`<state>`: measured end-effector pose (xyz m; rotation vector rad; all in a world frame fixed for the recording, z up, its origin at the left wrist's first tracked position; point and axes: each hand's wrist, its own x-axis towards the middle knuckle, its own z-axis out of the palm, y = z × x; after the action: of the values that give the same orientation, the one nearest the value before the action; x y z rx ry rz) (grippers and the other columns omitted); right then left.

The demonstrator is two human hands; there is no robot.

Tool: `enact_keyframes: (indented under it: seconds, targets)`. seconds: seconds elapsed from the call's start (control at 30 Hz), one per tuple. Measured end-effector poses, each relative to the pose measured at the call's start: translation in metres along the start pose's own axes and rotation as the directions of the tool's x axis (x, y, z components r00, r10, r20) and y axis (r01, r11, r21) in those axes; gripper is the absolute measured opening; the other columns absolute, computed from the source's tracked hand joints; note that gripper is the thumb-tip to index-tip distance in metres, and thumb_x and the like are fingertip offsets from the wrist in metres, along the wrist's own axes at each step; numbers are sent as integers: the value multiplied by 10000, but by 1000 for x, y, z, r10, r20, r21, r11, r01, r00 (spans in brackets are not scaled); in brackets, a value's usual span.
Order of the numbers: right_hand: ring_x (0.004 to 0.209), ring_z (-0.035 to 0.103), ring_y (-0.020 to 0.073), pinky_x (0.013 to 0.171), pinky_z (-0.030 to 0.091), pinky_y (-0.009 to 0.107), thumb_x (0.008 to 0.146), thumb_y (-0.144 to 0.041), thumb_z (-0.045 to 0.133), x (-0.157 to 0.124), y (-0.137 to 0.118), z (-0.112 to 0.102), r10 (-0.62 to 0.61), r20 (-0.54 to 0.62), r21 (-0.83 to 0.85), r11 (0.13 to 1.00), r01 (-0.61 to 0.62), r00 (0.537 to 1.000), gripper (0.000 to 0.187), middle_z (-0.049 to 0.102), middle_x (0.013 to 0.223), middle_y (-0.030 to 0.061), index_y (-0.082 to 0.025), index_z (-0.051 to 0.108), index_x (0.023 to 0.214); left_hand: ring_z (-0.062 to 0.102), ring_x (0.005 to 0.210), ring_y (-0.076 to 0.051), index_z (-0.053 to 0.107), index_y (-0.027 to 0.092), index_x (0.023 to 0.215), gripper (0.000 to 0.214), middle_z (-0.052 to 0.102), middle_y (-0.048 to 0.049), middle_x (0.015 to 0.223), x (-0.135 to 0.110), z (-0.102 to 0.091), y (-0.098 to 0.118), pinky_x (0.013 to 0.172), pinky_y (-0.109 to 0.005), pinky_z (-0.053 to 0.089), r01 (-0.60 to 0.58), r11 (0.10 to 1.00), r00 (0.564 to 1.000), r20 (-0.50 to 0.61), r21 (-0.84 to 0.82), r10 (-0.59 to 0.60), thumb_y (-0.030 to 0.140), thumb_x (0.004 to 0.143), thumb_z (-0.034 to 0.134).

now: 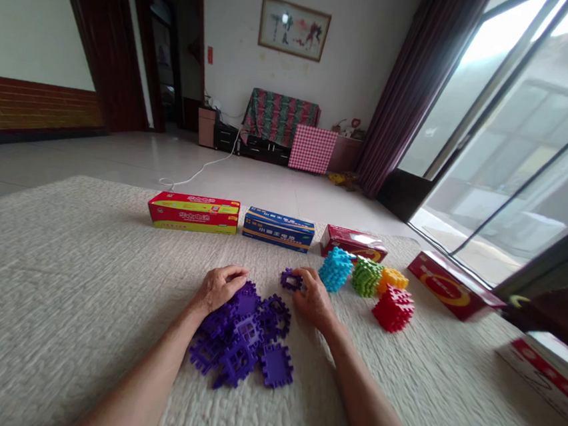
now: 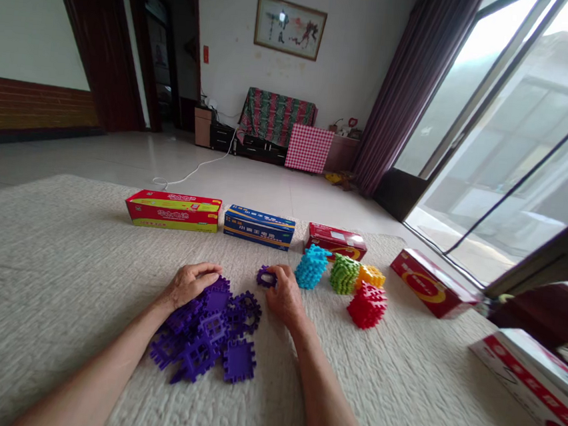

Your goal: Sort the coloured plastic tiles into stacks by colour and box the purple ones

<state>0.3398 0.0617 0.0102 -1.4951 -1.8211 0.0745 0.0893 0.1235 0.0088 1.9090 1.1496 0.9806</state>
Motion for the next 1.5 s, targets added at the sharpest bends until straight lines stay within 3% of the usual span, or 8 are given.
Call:
enact_keyframes:
  seconds: [0.33, 0.5, 0.63, 0.8, 1.0, 1.2, 1.5]
  targets:
    - [1038, 572, 214, 947, 453, 361, 651, -43, 461, -2, 8, 6, 0, 32, 1, 1000, 0, 1000, 468, 598, 1103, 91, -186, 568, 1084, 669, 938, -205, 723, 194, 947, 315, 738, -35, 970, 1, 0, 0, 878, -300, 498, -2, 1000, 1000, 4, 5, 2, 378, 751, 559]
    - [1079, 547, 219, 950, 443, 371, 656, -35, 444, -7, -7, -4, -52, -63, 51, 997, 55, 997, 445, 575, 1148, 99, -182, 569, 1057, 669, 936, -204, 724, 197, 946, 310, 738, -34, 965, 1, 0, -3, 871, -303, 501, -14, 1000, 1000, -3, 9, 14, 381, 758, 562]
    - [926, 586, 189, 829, 482, 330, 742, -94, 474, -19, -27, -14, -139, -10, 125, 982, 139, 990, 315, 608, 996, 60, -207, 583, 1015, 670, 933, -203, 724, 196, 952, 313, 739, -35, 965, 1, 1, -3, 870, -301, 503, -15, 1000, 1000, 2, 7, 15, 381, 761, 559]
    - [753, 588, 165, 703, 481, 295, 819, -192, 524, -32, -43, -10, -37, 119, 117, 993, 23, 992, 169, 613, 864, 52, -189, 598, 971, 668, 941, -204, 724, 200, 939, 308, 739, -33, 967, 1, 1, -3, 872, -298, 501, -12, 1000, 1000, -6, -1, 12, 388, 760, 559]
    - [751, 594, 161, 696, 467, 281, 778, -149, 553, -33, -41, 1, 2, 119, 115, 993, -16, 993, 186, 632, 827, 41, -183, 613, 952, 667, 939, -208, 721, 209, 935, 307, 738, -25, 974, 0, 0, 0, 874, -298, 500, 15, 1000, 1000, -3, -7, -15, 403, 753, 567]
    - [694, 590, 137, 656, 466, 255, 773, -142, 534, -33, -30, 0, 46, 55, 155, 986, -54, 997, 221, 642, 816, 24, -188, 618, 973, 661, 959, -213, 717, 202, 941, 319, 734, -29, 986, 1, 0, -1, 888, -304, 491, 37, 999, 999, 12, -5, -37, 410, 747, 572]
    - [682, 598, 142, 624, 461, 251, 790, -208, 511, -25, -11, -14, 123, -162, 79, 991, -111, 979, 172, 670, 816, 35, -185, 631, 912, 664, 942, -210, 716, 209, 928, 307, 737, -29, 974, -1, 0, 3, 879, -306, 496, 31, 1000, 1000, 3, -7, -31, 406, 751, 562]
